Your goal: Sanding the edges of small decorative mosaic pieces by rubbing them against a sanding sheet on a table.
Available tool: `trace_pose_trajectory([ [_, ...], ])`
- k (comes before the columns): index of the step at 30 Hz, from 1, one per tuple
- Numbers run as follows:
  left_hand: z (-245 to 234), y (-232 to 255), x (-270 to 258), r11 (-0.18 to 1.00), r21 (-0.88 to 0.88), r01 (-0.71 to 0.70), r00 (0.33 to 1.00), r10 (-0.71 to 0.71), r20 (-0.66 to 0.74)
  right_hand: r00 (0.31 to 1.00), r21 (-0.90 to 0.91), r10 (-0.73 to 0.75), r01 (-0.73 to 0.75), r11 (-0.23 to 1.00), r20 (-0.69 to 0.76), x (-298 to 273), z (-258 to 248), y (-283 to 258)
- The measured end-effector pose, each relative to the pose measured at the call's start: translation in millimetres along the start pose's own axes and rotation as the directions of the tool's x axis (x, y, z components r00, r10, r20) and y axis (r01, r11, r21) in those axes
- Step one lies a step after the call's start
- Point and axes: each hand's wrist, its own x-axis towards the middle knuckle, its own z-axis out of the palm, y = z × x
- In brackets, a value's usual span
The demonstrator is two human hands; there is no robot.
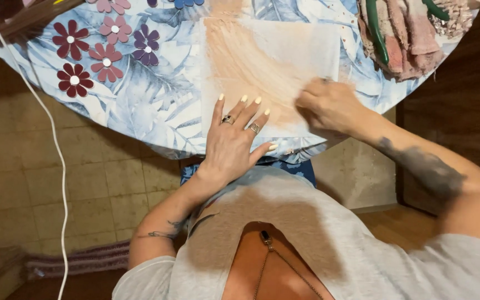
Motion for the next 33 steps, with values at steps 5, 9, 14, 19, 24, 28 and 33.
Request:
trace_pose_trajectory([
  [5, 5, -4, -3, 0.995, 0.099, -0.022, 0.999, 0.019, 0.031, 0.978, 0.061, -0.081, 0.094, 0.994, -0.194, 113, 34, 8],
  [9, 8, -1, -5, 0.989, 0.144, -0.020, 1.000, 0.021, -0.001, 0.943, -0.036, -0.108, 0.102, 0.994, -0.316, 158, 49, 25],
  [14, 11, -4, -4, 0.991, 0.132, -0.005, 1.000, 0.003, 0.019, 0.990, 0.085, -0.138, 0.135, 0.987, 0.028, 52, 5, 13],
  [19, 14, -8, -7, 0.999, 0.033, -0.012, 1.000, 0.012, 0.014, 0.964, 0.052, -0.053, 0.041, 0.998, 0.260, -11, -8, 27],
  [24, 17, -8, -8, 0.998, 0.056, -0.014, 1.000, 0.013, 0.013, 0.992, 0.278, -0.106, 0.081, 0.957, 0.075, 76, 6, -1],
  [28, 18, -6, -8, 0.998, 0.065, 0.004, 1.000, -0.004, 0.011, 0.973, 0.062, -0.150, 0.162, 0.985, -0.175, 157, 70, 29],
  [33, 20, -5, -9, 0.998, 0.063, 0.010, 1.000, -0.010, -0.005, 0.966, -0.020, -0.187, 0.186, 0.982, -0.181, 114, 38, 9],
])
